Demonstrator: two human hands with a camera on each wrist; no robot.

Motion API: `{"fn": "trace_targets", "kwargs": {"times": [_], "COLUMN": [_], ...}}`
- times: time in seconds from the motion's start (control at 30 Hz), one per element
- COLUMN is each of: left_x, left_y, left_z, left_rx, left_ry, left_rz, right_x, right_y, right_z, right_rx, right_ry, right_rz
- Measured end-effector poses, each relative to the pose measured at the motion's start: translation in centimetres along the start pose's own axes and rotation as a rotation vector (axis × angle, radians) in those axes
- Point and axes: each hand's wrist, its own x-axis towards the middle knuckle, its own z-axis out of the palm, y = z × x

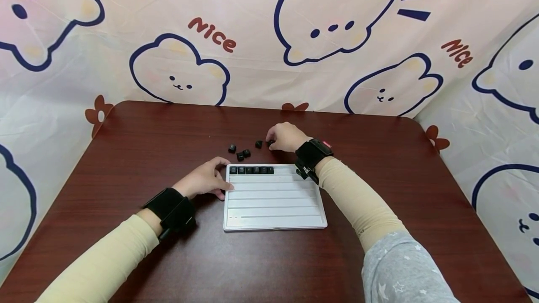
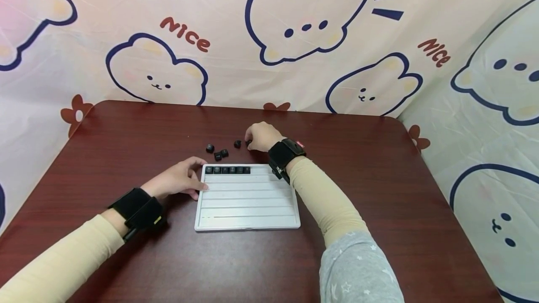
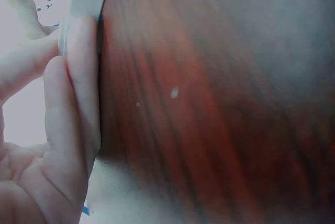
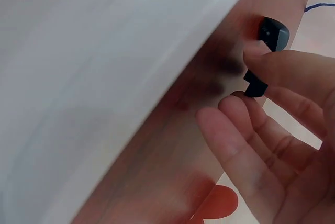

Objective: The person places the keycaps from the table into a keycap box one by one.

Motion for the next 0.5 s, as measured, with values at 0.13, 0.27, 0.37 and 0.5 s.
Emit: {"fn": "trace_targets", "kwargs": {"times": [0.13, 0.27, 0.37, 0.5], "left_x": [0.0, 0.0, 0.0, 0.1], "left_y": [0.0, 0.0, -0.1, -0.1], "left_z": [0.0, 0.0, 0.0, 0.0], "left_rx": [0.006, 0.005, 0.001, -0.001], "left_ry": [-0.006, -0.007, -0.002, 0.003], "left_rz": [-0.003, -0.001, 0.001, 0.003], "right_x": [-0.4, -0.7, -0.9, -1.1], "right_y": [-0.1, 0.0, 0.1, 0.2], "right_z": [-0.2, -0.2, -0.2, -0.2], "right_rx": [0.001, 0.030, 0.047, 0.059], "right_ry": [-0.002, 0.013, 0.029, 0.040], "right_rz": [0.004, 0.014, 0.022, 0.026]}}
